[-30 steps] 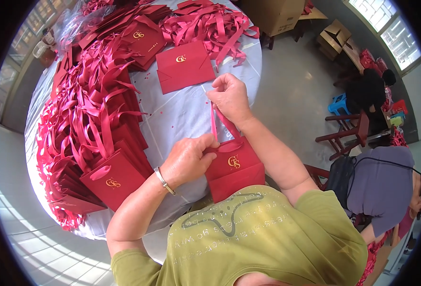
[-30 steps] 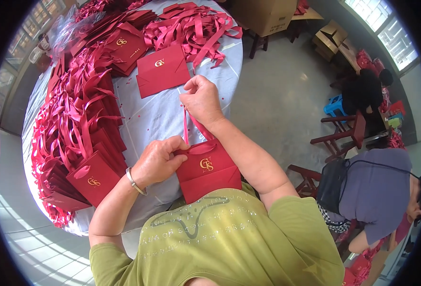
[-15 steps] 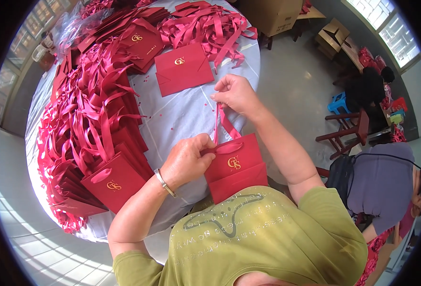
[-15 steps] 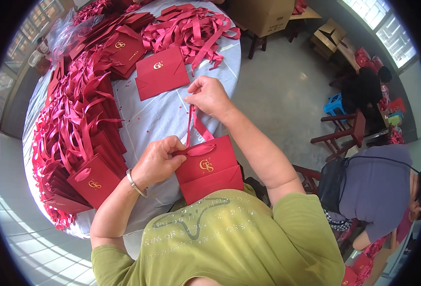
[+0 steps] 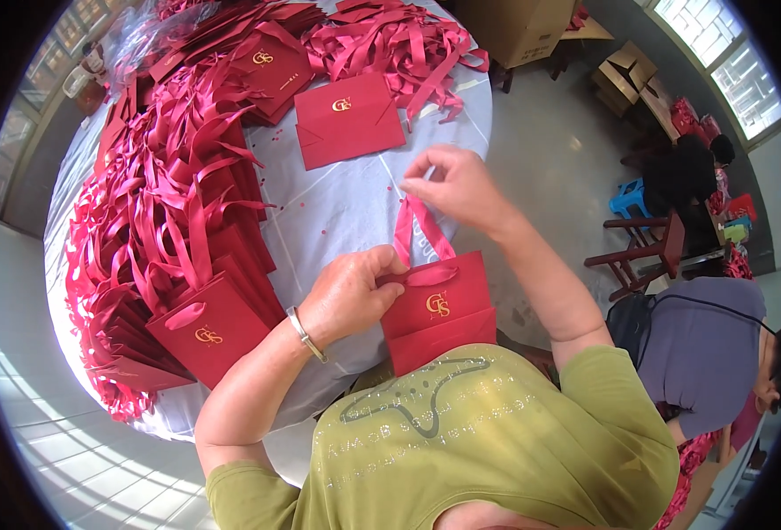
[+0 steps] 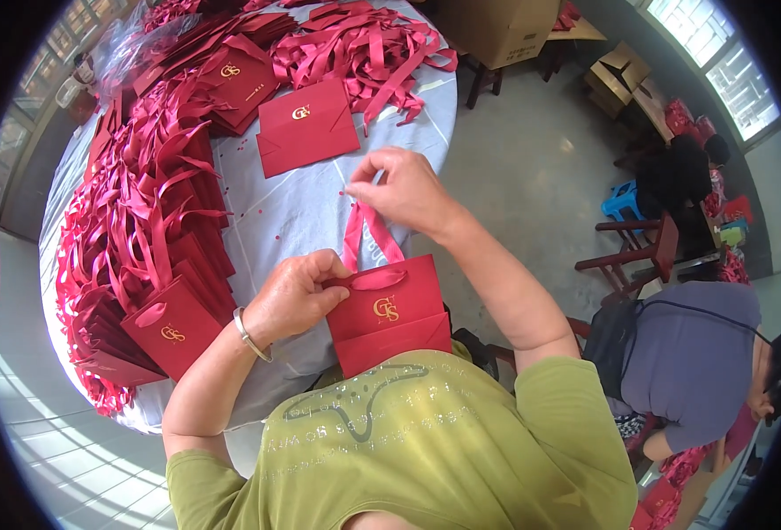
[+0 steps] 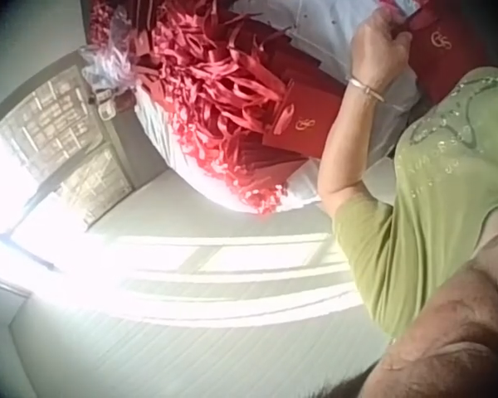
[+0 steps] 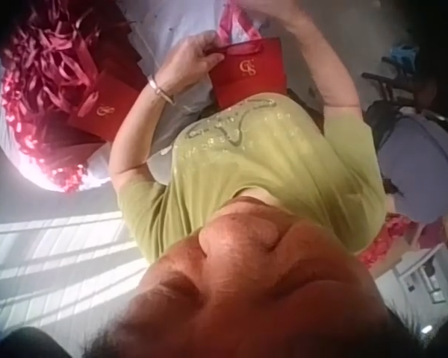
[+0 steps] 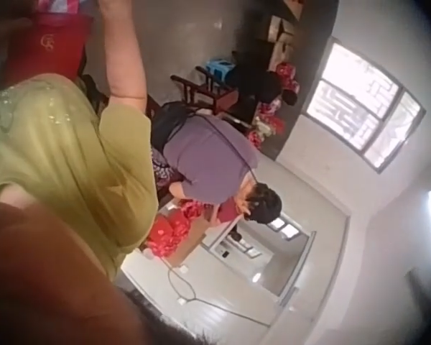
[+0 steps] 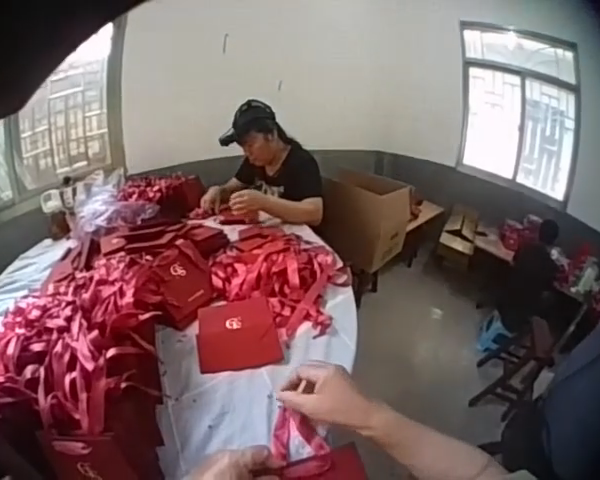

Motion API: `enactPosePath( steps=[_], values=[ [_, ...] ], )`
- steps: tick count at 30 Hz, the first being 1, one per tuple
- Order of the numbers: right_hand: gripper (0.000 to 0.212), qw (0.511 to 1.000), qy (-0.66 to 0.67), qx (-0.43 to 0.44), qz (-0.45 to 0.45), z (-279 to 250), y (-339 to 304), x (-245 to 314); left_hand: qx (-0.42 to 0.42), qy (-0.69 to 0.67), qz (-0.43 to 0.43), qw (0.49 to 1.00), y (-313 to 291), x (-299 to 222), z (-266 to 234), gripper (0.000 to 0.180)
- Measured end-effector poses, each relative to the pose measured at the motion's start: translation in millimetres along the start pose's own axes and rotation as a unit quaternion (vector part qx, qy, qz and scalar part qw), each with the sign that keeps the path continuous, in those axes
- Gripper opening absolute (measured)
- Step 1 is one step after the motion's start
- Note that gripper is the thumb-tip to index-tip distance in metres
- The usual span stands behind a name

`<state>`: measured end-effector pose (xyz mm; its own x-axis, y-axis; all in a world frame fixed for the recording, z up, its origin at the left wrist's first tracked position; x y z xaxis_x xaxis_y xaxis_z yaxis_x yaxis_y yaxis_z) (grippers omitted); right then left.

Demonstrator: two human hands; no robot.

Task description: The person attaches ribbon handles to paper gift bags by threading ribbons into the bags by hand, then stacks and arranges the assembled bags on the table.

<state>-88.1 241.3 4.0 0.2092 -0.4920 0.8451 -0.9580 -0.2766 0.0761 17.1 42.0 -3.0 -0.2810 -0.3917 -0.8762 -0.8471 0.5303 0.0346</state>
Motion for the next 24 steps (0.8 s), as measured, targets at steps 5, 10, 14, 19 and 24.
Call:
enactPosePath(
  steps=[5,10,14,19,24],
  values=[
    [0.009,0.984,0.021,0.178,-0.010,-12,-41,10,0.003,0.017,-0.016,1.000,2,-5,-2,0.015],
    [0.012,0.989,-0.038,0.106,-0.096,-17,-74,6,0.004,0.013,-0.026,1.000,3,-5,-1,0.017],
    [0.021,0.982,-0.099,0.037,-0.154,-21,-94,2,-0.001,0.022,-0.026,0.999,1,-2,-2,0.020],
    [0.018,0.967,-0.169,-0.030,-0.187,-19,-107,-13,0.001,0.030,-0.029,0.999,3,-8,-3,0.020],
    [0.016,0.960,-0.173,-0.037,-0.217,-12,-102,-15,-0.012,0.036,-0.014,0.999,2,-5,-1,0.020]
  ],
)
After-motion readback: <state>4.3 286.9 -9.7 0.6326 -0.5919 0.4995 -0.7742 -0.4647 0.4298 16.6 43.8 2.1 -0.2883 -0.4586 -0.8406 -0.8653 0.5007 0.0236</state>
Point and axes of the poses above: each hand's wrist, its own y-axis towards the middle knuckle, its own z-axis out of the palm, x = y × z, the point moved 1 cm from there along y, towards the middle knuckle, and after that the axes turned 10 degrees about z, right-handed, at the moved point
